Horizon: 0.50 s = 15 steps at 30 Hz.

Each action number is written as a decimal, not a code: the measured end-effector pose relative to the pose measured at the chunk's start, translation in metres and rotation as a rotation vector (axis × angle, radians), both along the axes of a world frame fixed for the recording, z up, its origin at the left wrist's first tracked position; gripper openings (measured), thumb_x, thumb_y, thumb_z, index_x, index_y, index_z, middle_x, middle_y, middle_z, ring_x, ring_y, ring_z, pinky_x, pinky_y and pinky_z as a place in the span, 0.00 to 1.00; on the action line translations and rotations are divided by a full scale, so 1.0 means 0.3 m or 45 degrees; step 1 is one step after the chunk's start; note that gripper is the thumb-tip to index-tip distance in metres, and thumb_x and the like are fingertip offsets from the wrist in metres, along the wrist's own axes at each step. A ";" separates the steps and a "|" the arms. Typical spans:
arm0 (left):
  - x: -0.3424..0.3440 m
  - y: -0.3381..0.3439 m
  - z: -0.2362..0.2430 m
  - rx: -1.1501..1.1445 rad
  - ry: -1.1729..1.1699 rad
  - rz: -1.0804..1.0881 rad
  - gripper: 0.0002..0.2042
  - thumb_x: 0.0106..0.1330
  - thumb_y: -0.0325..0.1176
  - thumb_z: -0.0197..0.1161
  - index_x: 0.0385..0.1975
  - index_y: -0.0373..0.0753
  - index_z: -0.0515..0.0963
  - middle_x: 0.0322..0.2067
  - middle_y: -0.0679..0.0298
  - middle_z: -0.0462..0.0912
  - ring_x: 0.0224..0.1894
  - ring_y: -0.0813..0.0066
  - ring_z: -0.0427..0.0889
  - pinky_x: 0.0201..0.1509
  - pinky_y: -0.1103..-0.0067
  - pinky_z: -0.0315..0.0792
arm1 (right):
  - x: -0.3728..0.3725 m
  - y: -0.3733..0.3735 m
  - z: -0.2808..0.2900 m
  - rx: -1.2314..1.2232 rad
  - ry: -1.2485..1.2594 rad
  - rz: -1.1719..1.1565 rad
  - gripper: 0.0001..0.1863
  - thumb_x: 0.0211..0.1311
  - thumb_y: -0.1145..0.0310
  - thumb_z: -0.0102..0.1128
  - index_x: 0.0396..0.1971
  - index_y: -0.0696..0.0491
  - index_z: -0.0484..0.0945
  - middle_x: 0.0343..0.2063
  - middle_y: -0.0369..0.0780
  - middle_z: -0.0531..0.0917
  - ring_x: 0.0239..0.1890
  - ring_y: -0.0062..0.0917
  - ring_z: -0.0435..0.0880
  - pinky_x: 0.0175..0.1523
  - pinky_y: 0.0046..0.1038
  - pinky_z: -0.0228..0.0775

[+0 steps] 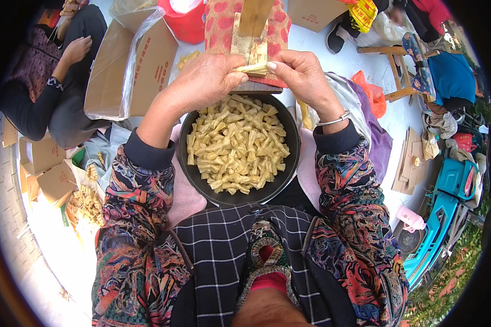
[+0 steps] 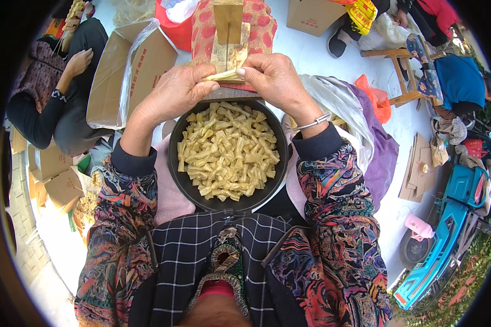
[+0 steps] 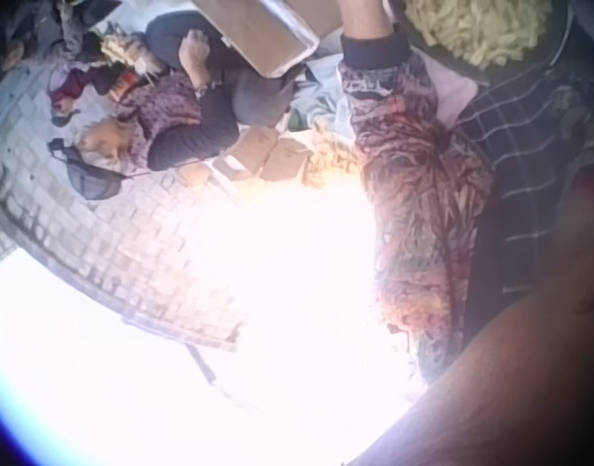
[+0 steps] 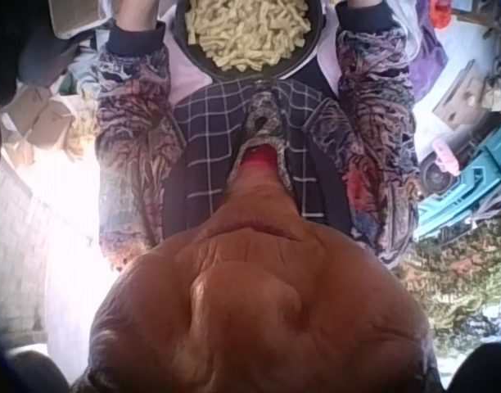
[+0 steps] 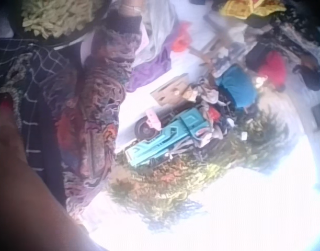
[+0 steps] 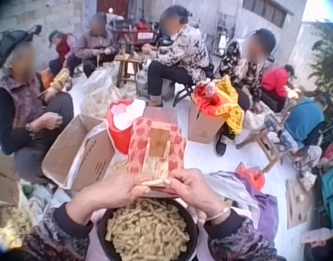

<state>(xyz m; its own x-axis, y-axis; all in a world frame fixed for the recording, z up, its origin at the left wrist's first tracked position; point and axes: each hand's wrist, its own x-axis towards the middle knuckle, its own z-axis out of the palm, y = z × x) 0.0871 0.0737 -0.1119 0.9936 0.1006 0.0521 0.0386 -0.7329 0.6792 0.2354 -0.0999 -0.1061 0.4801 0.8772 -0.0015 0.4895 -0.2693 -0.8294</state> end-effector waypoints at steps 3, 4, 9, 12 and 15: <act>0.058 0.023 -0.024 0.126 -0.047 0.302 0.12 0.65 0.45 0.57 0.35 0.43 0.75 0.20 0.57 0.76 0.28 0.54 0.78 0.31 0.66 0.70 | 0.043 0.063 -0.035 0.051 -0.104 -0.113 0.11 0.63 0.67 0.55 0.25 0.59 0.78 0.16 0.30 0.73 0.22 0.11 0.68 0.27 0.19 0.61; 0.078 0.030 -0.033 0.134 -0.052 0.395 0.12 0.61 0.46 0.59 0.35 0.46 0.78 0.24 0.57 0.81 0.32 0.55 0.81 0.34 0.64 0.73 | 0.052 0.089 -0.048 0.081 -0.138 -0.165 0.11 0.62 0.67 0.56 0.25 0.59 0.78 0.15 0.30 0.73 0.22 0.11 0.68 0.27 0.19 0.62; 0.114 0.064 -0.066 0.148 -0.008 0.431 0.11 0.61 0.46 0.59 0.36 0.48 0.79 0.26 0.57 0.82 0.33 0.55 0.82 0.36 0.63 0.74 | 0.035 0.156 -0.088 0.062 -0.333 -0.308 0.10 0.60 0.65 0.57 0.27 0.58 0.79 0.17 0.41 0.78 0.20 0.25 0.75 0.30 0.29 0.68; 0.109 0.056 -0.057 0.152 0.053 0.401 0.11 0.61 0.45 0.59 0.38 0.49 0.80 0.27 0.56 0.83 0.35 0.55 0.82 0.38 0.63 0.74 | 0.050 0.154 -0.076 -0.156 -0.493 -0.234 0.13 0.58 0.62 0.55 0.27 0.57 0.80 0.21 0.46 0.81 0.26 0.40 0.80 0.35 0.37 0.71; 0.093 0.021 -0.021 0.251 0.168 0.421 0.12 0.60 0.45 0.59 0.39 0.49 0.81 0.28 0.55 0.83 0.36 0.55 0.82 0.39 0.63 0.74 | 0.038 0.150 -0.083 -0.277 -0.664 -0.208 0.13 0.57 0.62 0.54 0.26 0.56 0.80 0.23 0.47 0.81 0.29 0.43 0.80 0.36 0.39 0.72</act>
<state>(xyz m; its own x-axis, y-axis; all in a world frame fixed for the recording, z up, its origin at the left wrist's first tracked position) 0.1150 0.0800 -0.1183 0.9088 0.4166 -0.0235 0.3714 -0.7821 0.5005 0.2467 -0.0549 -0.1311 0.5950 0.7976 0.0996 0.7557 -0.5129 -0.4073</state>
